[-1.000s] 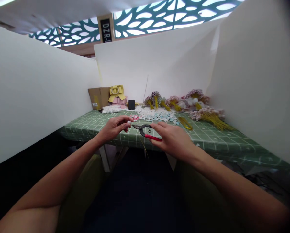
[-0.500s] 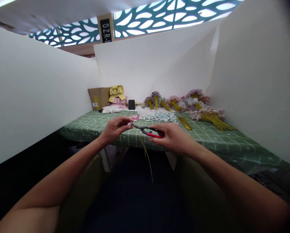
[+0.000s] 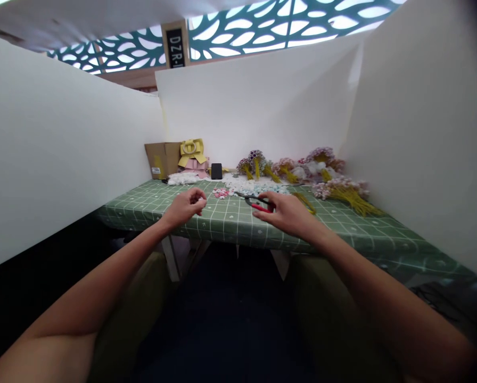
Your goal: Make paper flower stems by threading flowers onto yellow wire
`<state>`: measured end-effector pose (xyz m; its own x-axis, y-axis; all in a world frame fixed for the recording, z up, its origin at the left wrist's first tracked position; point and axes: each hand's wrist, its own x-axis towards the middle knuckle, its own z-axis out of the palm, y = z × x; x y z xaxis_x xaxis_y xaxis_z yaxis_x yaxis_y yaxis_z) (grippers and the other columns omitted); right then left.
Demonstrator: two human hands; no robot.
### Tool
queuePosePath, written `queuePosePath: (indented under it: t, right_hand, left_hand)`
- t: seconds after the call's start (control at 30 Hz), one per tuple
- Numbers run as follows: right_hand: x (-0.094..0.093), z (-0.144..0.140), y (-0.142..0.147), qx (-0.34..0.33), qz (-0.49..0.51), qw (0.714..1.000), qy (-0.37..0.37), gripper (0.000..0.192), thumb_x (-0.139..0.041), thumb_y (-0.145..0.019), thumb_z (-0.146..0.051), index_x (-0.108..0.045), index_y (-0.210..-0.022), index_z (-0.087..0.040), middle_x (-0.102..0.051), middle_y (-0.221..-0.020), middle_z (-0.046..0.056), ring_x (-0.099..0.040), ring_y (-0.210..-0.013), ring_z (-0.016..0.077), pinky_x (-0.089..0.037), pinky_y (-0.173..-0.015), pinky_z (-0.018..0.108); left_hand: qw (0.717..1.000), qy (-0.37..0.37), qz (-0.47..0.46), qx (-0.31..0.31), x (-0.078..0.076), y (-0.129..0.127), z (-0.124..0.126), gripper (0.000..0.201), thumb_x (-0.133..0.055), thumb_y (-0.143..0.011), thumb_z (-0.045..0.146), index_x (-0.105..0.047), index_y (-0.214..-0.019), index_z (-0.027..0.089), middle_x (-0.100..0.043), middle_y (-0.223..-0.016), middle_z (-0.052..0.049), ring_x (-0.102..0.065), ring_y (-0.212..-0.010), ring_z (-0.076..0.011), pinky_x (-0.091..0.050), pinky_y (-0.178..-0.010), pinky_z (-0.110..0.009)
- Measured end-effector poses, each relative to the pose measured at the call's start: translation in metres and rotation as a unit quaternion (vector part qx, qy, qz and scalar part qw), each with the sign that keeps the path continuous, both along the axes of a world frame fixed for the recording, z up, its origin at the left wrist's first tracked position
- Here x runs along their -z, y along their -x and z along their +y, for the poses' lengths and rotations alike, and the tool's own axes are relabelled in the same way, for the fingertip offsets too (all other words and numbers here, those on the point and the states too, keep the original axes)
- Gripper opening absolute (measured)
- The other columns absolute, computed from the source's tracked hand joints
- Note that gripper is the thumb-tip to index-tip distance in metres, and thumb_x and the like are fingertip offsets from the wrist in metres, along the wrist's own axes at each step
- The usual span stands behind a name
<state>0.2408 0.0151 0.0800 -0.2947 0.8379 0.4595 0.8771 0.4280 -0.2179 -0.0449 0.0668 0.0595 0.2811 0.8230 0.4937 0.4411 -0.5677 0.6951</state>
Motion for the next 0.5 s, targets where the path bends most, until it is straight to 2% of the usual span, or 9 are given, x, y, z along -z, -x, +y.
queuePosePath:
  t: [0.07,0.13,0.3,0.4,0.5]
  right_hand:
    - [0.010,0.022,-0.015,0.060,-0.018,0.998,0.003,0.052,-0.061,-0.079,-0.052,-0.061,-0.114,-0.014,-0.069,-0.085,0.009,-0.060,-0.072,0.0214,-0.035,-0.059,0.026]
    - [0.024,0.044,-0.029,0.092,-0.057,0.994,0.015,0.051,-0.061,-0.078,-0.053,-0.062,-0.111,-0.014,-0.069,-0.094,0.011,-0.062,-0.081,0.0244,-0.036,-0.061,0.027]
    - [0.069,0.082,-0.046,0.145,-0.129,0.980,0.039,0.048,-0.056,-0.082,-0.054,-0.065,-0.107,-0.014,-0.067,-0.106,0.015,-0.061,-0.097,0.0290,-0.040,-0.072,0.031]
    - [0.085,0.089,-0.047,0.147,-0.139,0.979,0.037,0.050,-0.049,-0.086,-0.056,-0.066,-0.106,-0.014,-0.066,-0.107,0.016,-0.059,-0.102,0.0301,-0.040,-0.080,0.035]
    - [0.083,0.082,-0.036,0.107,-0.119,0.987,-0.024,0.044,-0.054,-0.086,-0.050,-0.066,-0.108,-0.015,-0.064,-0.112,0.017,-0.057,-0.106,0.0303,-0.038,-0.089,0.039]
  left_hand:
    - [0.995,0.058,-0.076,-0.019,0.004,0.003,0.007,0.009,-0.060,-0.077,0.023,-0.057,-0.082,0.017,-0.058,-0.065,0.000,-0.056,-0.052,-0.0102,-0.049,-0.055,-0.025]
    - [0.982,0.117,-0.146,-0.021,0.007,0.001,0.009,0.010,-0.061,-0.076,0.025,-0.057,-0.081,0.016,-0.059,-0.069,-0.001,-0.055,-0.052,-0.0092,-0.050,-0.056,-0.026]
    - [0.952,0.208,-0.223,0.004,0.021,-0.015,0.001,0.016,-0.066,-0.074,0.028,-0.057,-0.079,0.016,-0.059,-0.074,-0.002,-0.054,-0.058,-0.0082,-0.049,-0.056,-0.023]
    - [0.938,0.238,-0.253,0.020,0.031,-0.024,-0.003,0.020,-0.069,-0.071,0.030,-0.059,-0.080,0.015,-0.060,-0.079,-0.002,-0.055,-0.064,-0.0095,-0.050,-0.058,-0.024]
    - [0.929,0.240,-0.283,0.017,0.037,-0.031,-0.007,0.020,-0.072,-0.067,0.028,-0.062,-0.078,0.014,-0.057,-0.081,-0.002,-0.054,-0.068,-0.0093,-0.050,-0.061,-0.024]
